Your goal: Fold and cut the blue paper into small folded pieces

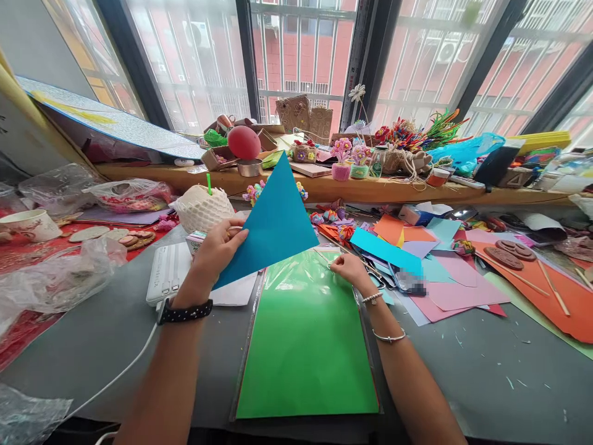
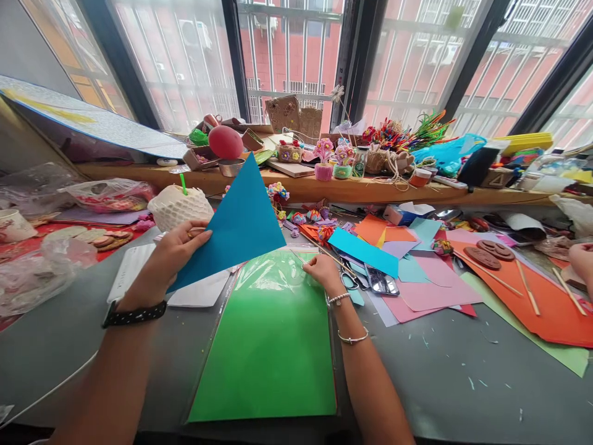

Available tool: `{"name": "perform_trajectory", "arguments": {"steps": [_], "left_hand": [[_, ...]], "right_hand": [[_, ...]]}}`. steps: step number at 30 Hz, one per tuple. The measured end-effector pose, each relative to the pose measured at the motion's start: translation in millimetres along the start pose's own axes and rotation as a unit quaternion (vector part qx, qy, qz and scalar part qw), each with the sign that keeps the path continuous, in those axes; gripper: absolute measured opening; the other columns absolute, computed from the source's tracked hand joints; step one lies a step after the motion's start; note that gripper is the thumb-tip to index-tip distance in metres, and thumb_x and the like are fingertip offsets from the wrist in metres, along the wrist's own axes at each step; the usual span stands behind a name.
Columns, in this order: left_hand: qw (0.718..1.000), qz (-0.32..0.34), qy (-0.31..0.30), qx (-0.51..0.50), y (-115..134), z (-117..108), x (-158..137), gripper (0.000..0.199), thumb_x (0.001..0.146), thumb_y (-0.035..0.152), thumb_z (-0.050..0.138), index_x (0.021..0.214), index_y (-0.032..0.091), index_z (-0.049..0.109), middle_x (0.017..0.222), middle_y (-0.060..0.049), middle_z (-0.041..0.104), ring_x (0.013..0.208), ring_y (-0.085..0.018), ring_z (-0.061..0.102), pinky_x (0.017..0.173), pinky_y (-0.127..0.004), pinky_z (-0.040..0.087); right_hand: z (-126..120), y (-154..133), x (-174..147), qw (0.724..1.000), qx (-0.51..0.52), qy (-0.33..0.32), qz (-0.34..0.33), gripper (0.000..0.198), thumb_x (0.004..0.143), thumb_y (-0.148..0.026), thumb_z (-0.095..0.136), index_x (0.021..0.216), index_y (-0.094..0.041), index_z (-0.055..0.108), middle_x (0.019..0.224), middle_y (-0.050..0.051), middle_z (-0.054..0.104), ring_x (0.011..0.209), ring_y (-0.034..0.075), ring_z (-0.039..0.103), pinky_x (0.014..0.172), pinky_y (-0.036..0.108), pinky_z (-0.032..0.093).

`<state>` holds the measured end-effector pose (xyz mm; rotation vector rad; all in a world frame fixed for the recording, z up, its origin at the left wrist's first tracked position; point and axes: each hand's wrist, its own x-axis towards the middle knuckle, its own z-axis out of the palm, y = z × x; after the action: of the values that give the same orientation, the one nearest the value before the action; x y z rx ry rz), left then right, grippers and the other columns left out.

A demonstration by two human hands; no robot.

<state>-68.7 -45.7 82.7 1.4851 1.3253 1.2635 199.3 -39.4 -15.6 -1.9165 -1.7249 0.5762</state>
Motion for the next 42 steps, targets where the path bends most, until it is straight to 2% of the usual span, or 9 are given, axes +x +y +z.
{"name": "perform_trajectory", "arguments": {"steps": [4, 6, 12, 16, 20, 26, 29, 35, 42], "left_hand": [[0.986, -0.033, -0.111, -0.124, -10, 16, 18, 0.036, 0.056, 0.031, 0.065, 0.087, 0.017, 0.051, 0.056, 0.007, 0.047, 0.046, -0.007, 0.043, 0.042, -0.017, 0.031], [0.982, -0.043, -0.113, -0.143, -22, 23, 24, 0.033, 0.056, 0.027, 0.065, 0.083, 0.017, 0.050, 0.052, 0.009, 0.041, 0.041, -0.005, 0.037, 0.038, -0.015, 0.026], [0.975, -0.074, -0.138, -0.156, -51, 28, 27, 0.033, 0.056, 0.024, 0.065, 0.083, 0.017, 0.048, 0.050, 0.010, 0.040, 0.039, -0.003, 0.036, 0.036, -0.014, 0.024], [0.962, -0.095, -0.159, -0.202, -54, 30, 28, 0.032, 0.057, 0.023, 0.064, 0.083, 0.018, 0.046, 0.051, 0.010, 0.040, 0.039, -0.003, 0.036, 0.037, -0.013, 0.026], [0.963, -0.100, -0.163, -0.191, -55, 35, 28, 0.033, 0.056, 0.025, 0.064, 0.083, 0.018, 0.046, 0.052, 0.010, 0.039, 0.040, -0.003, 0.035, 0.038, -0.014, 0.025], [0.976, -0.088, -0.157, -0.123, -49, 33, 23, 0.030, 0.059, 0.030, 0.061, 0.083, 0.019, 0.047, 0.053, 0.009, 0.039, 0.044, -0.006, 0.037, 0.040, -0.016, 0.026], [0.980, -0.075, -0.161, -0.091, -47, 31, 22, 0.030, 0.060, 0.032, 0.060, 0.084, 0.019, 0.046, 0.052, 0.009, 0.037, 0.044, -0.006, 0.034, 0.041, -0.017, 0.025], [0.980, -0.051, -0.191, -0.023, -54, 33, 24, 0.032, 0.062, 0.037, 0.059, 0.086, 0.020, 0.047, 0.055, 0.008, 0.039, 0.045, -0.007, 0.034, 0.042, -0.018, 0.025], [0.980, -0.033, -0.195, -0.003, -61, 31, 26, 0.030, 0.063, 0.037, 0.059, 0.087, 0.018, 0.052, 0.064, 0.005, 0.047, 0.054, -0.009, 0.043, 0.048, -0.018, 0.032]], "right_hand": [[0, 7, 1, 0.994, 0.109, 0.016, 0.002, 0.010, 0.059, -0.022, 0.054, 0.051, -0.015, 0.054, 0.051, -0.001, 0.054, 0.051, 0.012, 0.048, 0.048, 0.021, 0.030], [-1, 8, 1, 0.986, 0.163, 0.026, 0.000, 0.014, 0.058, -0.025, 0.057, 0.049, -0.016, 0.052, 0.049, -0.002, 0.050, 0.048, 0.010, 0.044, 0.047, 0.022, 0.029], [-1, 3, -5, 0.941, 0.336, 0.044, -0.015, 0.030, 0.057, -0.045, 0.060, 0.054, -0.016, 0.051, 0.048, -0.005, 0.039, 0.044, 0.007, 0.030, 0.043, 0.022, 0.022], [2, 1, -7, 0.898, 0.440, 0.032, -0.007, 0.034, 0.057, -0.049, 0.060, 0.060, -0.017, 0.050, 0.047, -0.008, 0.029, 0.041, 0.005, 0.022, 0.040, 0.021, 0.017], [6, 1, -5, 0.857, 0.514, 0.046, 0.003, 0.037, 0.058, -0.053, 0.060, 0.059, -0.019, 0.046, 0.047, -0.009, 0.024, 0.040, 0.005, 0.018, 0.039, 0.020, 0.015], [7, -3, -6, 0.801, 0.599, 0.026, 0.008, 0.032, 0.056, -0.044, 0.068, 0.068, -0.015, 0.061, 0.050, -0.007, 0.034, 0.040, 0.003, 0.021, 0.039, 0.021, 0.012], [7, -4, -8, 0.806, 0.592, 0.007, -0.011, 0.030, 0.058, -0.044, 0.067, 0.068, -0.016, 0.064, 0.050, -0.006, 0.036, 0.041, 0.004, 0.022, 0.040, 0.022, 0.013], [10, 0, -8, 0.830, 0.557, 0.025, -0.020, 0.036, 0.058, -0.050, 0.065, 0.056, -0.015, 0.061, 0.050, -0.004, 0.039, 0.043, 0.005, 0.023, 0.042, 0.023, 0.013], [8, -8, -14, 0.888, 0.456, 0.001, -0.052, 0.032, 0.058, -0.046, 0.066, 0.055, -0.017, 0.054, 0.047, -0.006, 0.029, 0.045, 0.007, 0.021, 0.044, 0.023, 0.013]]}}
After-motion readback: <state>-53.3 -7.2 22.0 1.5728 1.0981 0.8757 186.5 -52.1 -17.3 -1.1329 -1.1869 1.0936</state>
